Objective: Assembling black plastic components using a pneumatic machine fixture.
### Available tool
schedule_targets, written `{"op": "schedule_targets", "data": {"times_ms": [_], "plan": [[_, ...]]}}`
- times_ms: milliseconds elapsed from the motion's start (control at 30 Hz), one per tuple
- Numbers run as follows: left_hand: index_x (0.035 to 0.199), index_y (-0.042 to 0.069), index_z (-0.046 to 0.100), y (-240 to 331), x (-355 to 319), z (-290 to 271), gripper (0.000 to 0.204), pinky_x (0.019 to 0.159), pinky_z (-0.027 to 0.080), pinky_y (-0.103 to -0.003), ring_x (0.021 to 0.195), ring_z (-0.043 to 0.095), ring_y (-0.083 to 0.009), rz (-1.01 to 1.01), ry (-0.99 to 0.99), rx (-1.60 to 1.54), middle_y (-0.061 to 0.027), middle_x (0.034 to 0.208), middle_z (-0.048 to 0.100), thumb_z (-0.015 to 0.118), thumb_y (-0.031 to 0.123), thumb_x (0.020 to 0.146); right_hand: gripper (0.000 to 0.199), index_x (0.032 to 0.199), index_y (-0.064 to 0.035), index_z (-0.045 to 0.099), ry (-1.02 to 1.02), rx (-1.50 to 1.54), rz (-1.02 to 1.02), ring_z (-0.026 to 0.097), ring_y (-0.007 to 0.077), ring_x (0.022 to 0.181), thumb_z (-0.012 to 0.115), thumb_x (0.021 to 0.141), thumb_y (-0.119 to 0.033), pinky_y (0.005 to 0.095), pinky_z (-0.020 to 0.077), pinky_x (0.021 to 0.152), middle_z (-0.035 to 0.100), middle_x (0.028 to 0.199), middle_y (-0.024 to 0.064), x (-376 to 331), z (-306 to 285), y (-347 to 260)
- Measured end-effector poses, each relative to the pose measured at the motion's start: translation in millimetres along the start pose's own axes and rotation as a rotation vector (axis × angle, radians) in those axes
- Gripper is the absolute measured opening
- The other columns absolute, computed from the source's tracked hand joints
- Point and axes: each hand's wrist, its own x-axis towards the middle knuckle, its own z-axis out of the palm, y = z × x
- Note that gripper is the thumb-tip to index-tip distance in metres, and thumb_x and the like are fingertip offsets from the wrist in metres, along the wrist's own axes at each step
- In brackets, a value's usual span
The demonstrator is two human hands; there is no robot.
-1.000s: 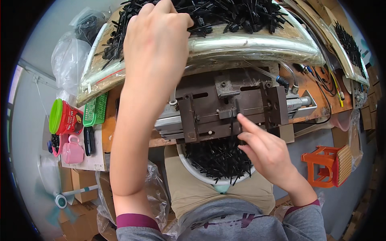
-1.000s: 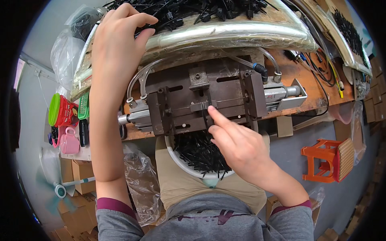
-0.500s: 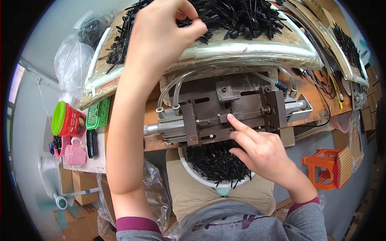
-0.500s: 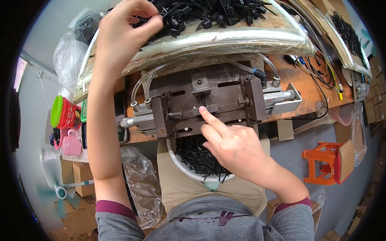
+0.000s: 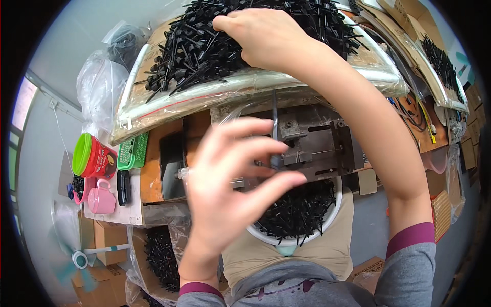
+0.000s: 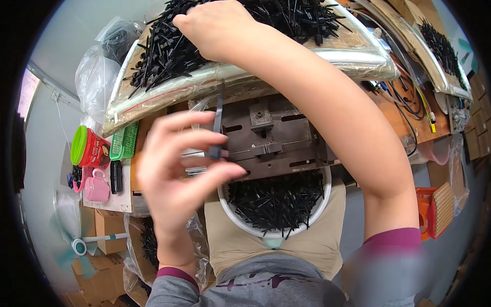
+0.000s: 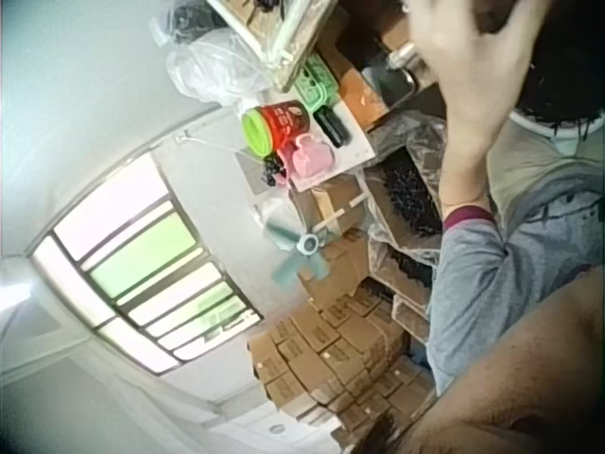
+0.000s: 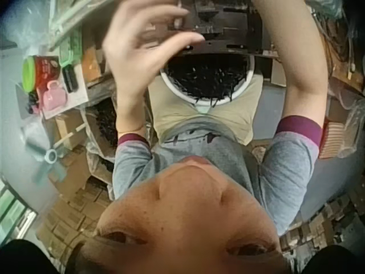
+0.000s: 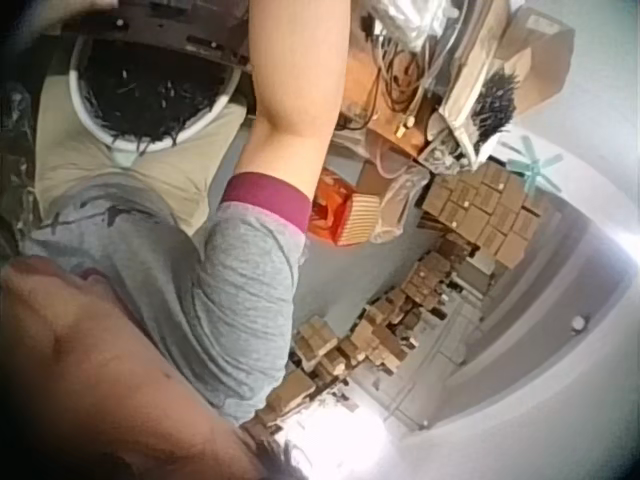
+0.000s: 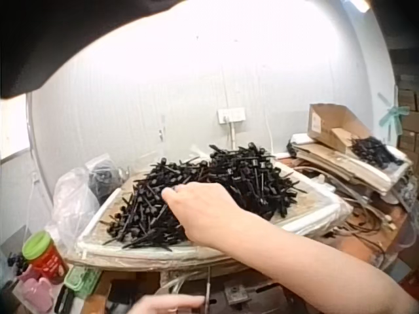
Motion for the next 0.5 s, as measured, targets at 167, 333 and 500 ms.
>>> {"op": "schedule_targets", "data": {"times_ms": [167,333,500], "plan": [[0.102,0.000,0.073,-14.6,-48.2,34.1,0.030,0.075,0.061,-0.033,0.093,0.073,-0.0242,0.048,-0.196,0.244,-0.0181,0.133,0.065,0.084,0.004,0.075,0.032,0.109,-0.0030,0.065,-0.194,-0.057,0.126,0.070,0.0327,0.095,0.074,0.079,-0.006,0.0430,0.0573,0.081,0.068,0.100,0.0108,4.5,1.2,7.4],[0.100,-0.002,0.069,-31.3,-66.0,58.5,0.024,0.064,0.057,-0.030,0.071,0.070,-0.0201,0.169,-0.238,0.433,-0.0252,0.131,0.064,0.074,0.007,0.079,0.016,0.082,0.0003,0.072,-0.296,-0.072,0.157,0.071,0.0364,0.090,0.068,0.075,-0.013,0.0453,0.0584,0.078,0.072,0.090,0.0210,-1.4,-25.5,24.6],[0.097,0.002,0.070,-29.9,-60.6,66.4,0.028,0.060,0.056,-0.029,0.067,0.071,-0.0226,0.160,-0.275,0.583,-0.0202,0.127,0.068,0.082,0.011,0.073,0.013,0.078,-0.0019,0.073,-0.286,-0.101,0.093,0.071,0.0350,0.091,0.066,0.076,-0.013,0.0436,0.0578,0.077,0.072,0.089,0.0186,-13.7,-34.8,38.1]]}}
